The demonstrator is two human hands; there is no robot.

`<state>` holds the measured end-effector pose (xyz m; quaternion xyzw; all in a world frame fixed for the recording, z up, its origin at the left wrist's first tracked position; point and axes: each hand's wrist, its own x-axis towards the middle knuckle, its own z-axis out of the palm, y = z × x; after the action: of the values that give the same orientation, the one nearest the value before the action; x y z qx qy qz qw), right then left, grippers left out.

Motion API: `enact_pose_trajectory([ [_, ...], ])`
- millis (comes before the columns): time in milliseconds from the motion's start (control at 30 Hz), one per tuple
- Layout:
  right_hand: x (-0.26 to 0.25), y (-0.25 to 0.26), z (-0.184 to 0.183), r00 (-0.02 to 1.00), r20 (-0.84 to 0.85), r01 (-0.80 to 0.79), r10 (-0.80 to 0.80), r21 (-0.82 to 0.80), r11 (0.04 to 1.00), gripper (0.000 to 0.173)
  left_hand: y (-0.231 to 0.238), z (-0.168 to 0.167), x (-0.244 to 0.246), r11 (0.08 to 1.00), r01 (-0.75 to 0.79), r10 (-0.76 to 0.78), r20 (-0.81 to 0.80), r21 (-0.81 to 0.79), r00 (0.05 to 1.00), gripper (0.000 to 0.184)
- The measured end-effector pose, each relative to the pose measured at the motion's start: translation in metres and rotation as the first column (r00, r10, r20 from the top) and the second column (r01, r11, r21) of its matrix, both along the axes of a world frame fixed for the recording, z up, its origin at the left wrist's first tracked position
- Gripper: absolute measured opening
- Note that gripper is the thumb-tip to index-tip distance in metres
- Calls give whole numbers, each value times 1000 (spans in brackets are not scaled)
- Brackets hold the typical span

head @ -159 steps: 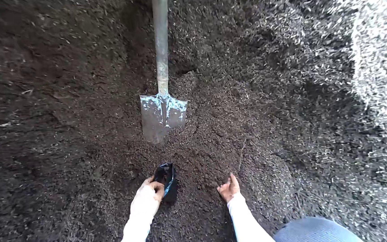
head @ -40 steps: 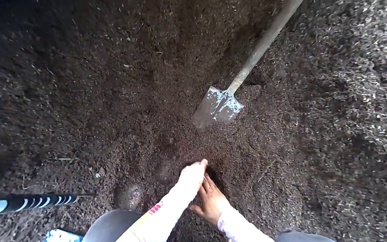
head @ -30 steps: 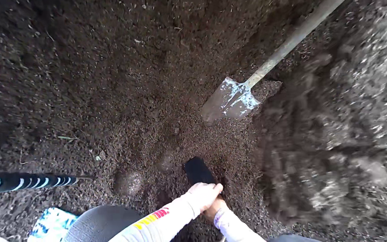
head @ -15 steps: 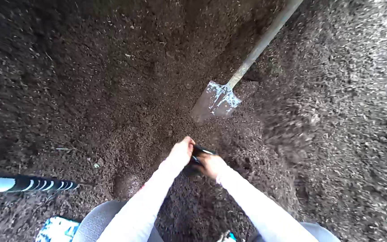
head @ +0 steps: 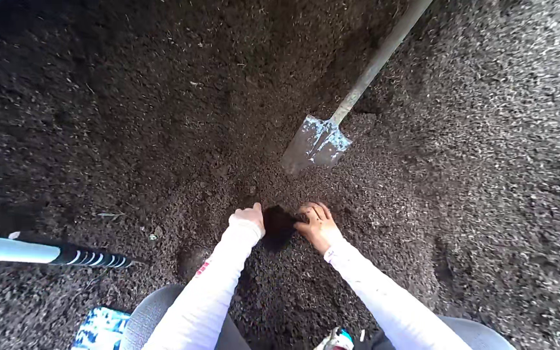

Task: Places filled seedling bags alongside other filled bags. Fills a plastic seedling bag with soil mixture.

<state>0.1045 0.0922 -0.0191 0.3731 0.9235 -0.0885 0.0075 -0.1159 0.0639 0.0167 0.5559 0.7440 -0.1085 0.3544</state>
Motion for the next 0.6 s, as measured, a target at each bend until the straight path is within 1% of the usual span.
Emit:
enact_pose_trajectory([
  [33,0,-3,-5,1000,13,-10,10,-45,999,25,-2,-7,6,1000,1,-2,1,20,1000,89],
  [67,0,-5,-9,1000,3,-17,17,-57,998,24,-2,-15,11,997,13,-15,25,75,1000,94],
  [100,0,-6,-12,1000,-18,-24,23,-41,999,23,0,-23,17,987,41,-51,62,154,997,91],
  [133,1,-8,-12,999,-28,-32,31,-21,999,23,3,-33,21,963,89,-117,95,253,989,80],
  [167,3,-10,-11,999,-24,-47,47,-6,999,23,7,-43,24,922,157,-208,113,353,972,65],
  [200,6,-14,-10,998,-8,-68,68,3,998,24,10,-51,27,872,232,-308,114,430,945,50],
  [233,9,-18,-7,996,15,-85,85,6,996,24,13,-56,28,823,314,-405,101,473,909,38],
  [267,12,-22,-4,995,34,-94,93,4,996,24,14,-57,29,785,392,-485,82,481,871,33],
  [300,14,-28,0,996,27,-91,91,5,996,23,15,-52,30,767,458,-543,76,449,836,33],
  [333,16,-37,5,996,-25,-81,81,23,996,22,14,-45,31,760,497,-578,86,418,812,33],
  [400,13,-61,13,966,-251,-36,58,90,995,18,8,-30,32,765,520,-600,125,380,790,34],
  [433,6,-77,20,942,-336,5,0,14,1000,19,4,-26,32,771,515,-598,145,375,789,35],
  [467,-3,-92,29,927,-360,59,-105,-137,989,22,-1,-24,32,779,509,-593,165,365,788,36],
  [500,-13,-105,37,927,-303,123,-223,-318,940,27,-5,-25,33,793,502,-583,187,345,791,37],
  [533,-23,-113,42,928,-201,191,-315,-470,862,32,-10,-26,34,809,491,-568,213,322,795,38],
  [567,-32,-117,44,926,-78,258,-368,-581,772,41,-16,-28,34,824,473,-551,244,312,798,38],
  [600,-39,-120,39,920,32,321,-390,-631,706,56,-24,-30,35,837,452,-534,277,309,799,38],
])
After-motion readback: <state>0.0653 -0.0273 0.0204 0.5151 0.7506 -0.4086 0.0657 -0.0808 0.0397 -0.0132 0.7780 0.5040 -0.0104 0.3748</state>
